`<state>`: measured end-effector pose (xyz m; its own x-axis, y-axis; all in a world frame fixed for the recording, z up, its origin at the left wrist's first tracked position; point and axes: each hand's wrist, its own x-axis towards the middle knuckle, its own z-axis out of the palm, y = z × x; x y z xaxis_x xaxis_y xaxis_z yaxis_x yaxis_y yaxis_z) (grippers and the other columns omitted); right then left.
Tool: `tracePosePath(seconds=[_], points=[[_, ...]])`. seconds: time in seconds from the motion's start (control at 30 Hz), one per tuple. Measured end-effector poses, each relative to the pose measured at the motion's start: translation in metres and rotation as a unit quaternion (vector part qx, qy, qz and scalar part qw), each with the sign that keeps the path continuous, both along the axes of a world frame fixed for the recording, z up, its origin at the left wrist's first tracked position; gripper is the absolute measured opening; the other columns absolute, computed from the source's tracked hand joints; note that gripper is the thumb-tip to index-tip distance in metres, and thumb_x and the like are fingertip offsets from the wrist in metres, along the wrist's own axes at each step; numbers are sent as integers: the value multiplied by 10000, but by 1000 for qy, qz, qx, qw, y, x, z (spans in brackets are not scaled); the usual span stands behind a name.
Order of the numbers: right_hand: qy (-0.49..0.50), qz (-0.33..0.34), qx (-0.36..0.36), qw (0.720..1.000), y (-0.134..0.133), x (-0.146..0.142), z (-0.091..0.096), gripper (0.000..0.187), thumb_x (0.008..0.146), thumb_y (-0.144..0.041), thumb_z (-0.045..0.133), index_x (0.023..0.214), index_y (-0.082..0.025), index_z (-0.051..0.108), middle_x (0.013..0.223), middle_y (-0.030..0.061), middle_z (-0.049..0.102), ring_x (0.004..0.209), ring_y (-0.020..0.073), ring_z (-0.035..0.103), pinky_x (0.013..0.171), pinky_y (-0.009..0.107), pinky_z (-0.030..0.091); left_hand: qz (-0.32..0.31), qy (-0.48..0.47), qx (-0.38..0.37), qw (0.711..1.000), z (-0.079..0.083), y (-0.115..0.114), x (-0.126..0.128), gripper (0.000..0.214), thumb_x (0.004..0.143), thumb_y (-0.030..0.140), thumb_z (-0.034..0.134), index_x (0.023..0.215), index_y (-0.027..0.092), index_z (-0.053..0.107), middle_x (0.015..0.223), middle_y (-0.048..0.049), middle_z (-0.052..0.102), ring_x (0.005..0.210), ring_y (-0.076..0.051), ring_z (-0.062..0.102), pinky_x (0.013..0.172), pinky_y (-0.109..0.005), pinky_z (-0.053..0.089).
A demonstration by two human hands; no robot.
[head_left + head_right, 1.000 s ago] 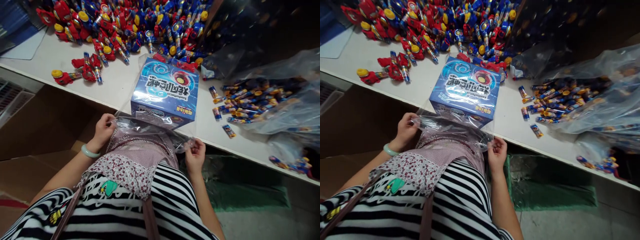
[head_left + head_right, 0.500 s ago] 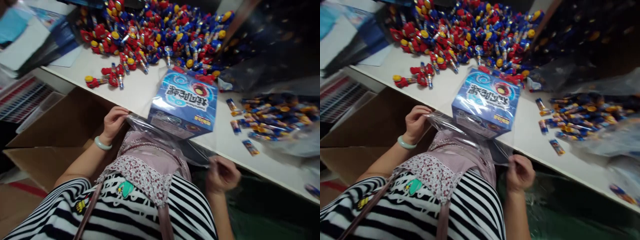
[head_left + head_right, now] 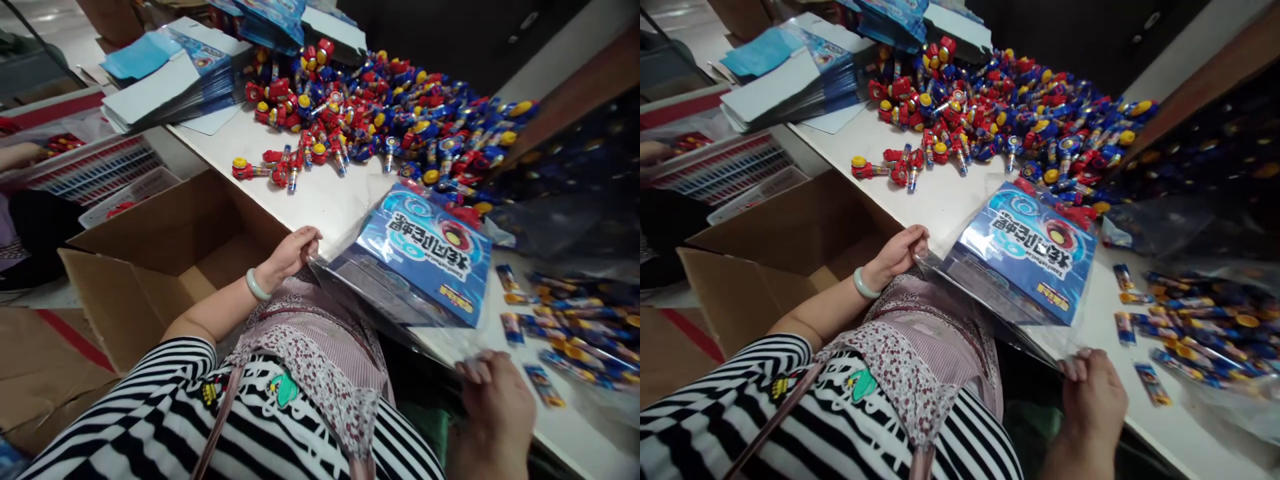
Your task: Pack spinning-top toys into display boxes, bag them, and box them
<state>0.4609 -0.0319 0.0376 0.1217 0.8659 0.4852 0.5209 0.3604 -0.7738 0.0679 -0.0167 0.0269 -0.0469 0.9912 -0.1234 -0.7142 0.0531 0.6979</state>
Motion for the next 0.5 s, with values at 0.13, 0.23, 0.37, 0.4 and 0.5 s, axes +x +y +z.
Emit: tracePosePath(seconds=[0.13,0.23,0.37,0.4,0.5], points=[[-163,-138,155,964,-7,-50,50,246,859,-419,699,1082,-323,741,910,136,711,836,327,672,788,576,477,20,2,-36,999,-4,-17,-5,378,603,313,928,818,110,694,669,-3,638,566,-52,544,570,-192,426],[-299,185,180,919,-6,-138,87,230,928,-296,627,1136,-345,715,964,67,719,856,234,653,778,433,494,70,8,-21,997,-1,-24,-2,335,564,296,939,752,130,716,659,10,638,573,-58,534,583,-202,422],[-394,325,140,848,21,-248,94,179,965,-255,557,922,-225,728,843,68,670,801,211,569,733,367,390,121,69,16,990,3,-29,2,314,607,374,917,793,168,770,720,-10,680,640,-98,548,640,-239,445],[-419,331,131,835,29,-264,91,193,953,-223,559,844,-202,717,815,76,653,794,213,549,729,364,369,125,102,29,987,4,-31,2,299,640,395,899,796,172,776,728,-16,683,653,-107,545,653,-249,445],[-472,346,128,800,42,-287,83,213,900,-143,579,714,-177,675,758,79,616,776,204,520,715,350,346,124,222,85,963,8,-40,-3,243,771,415,809,817,177,788,738,-30,665,696,-132,546,695,-278,446]])
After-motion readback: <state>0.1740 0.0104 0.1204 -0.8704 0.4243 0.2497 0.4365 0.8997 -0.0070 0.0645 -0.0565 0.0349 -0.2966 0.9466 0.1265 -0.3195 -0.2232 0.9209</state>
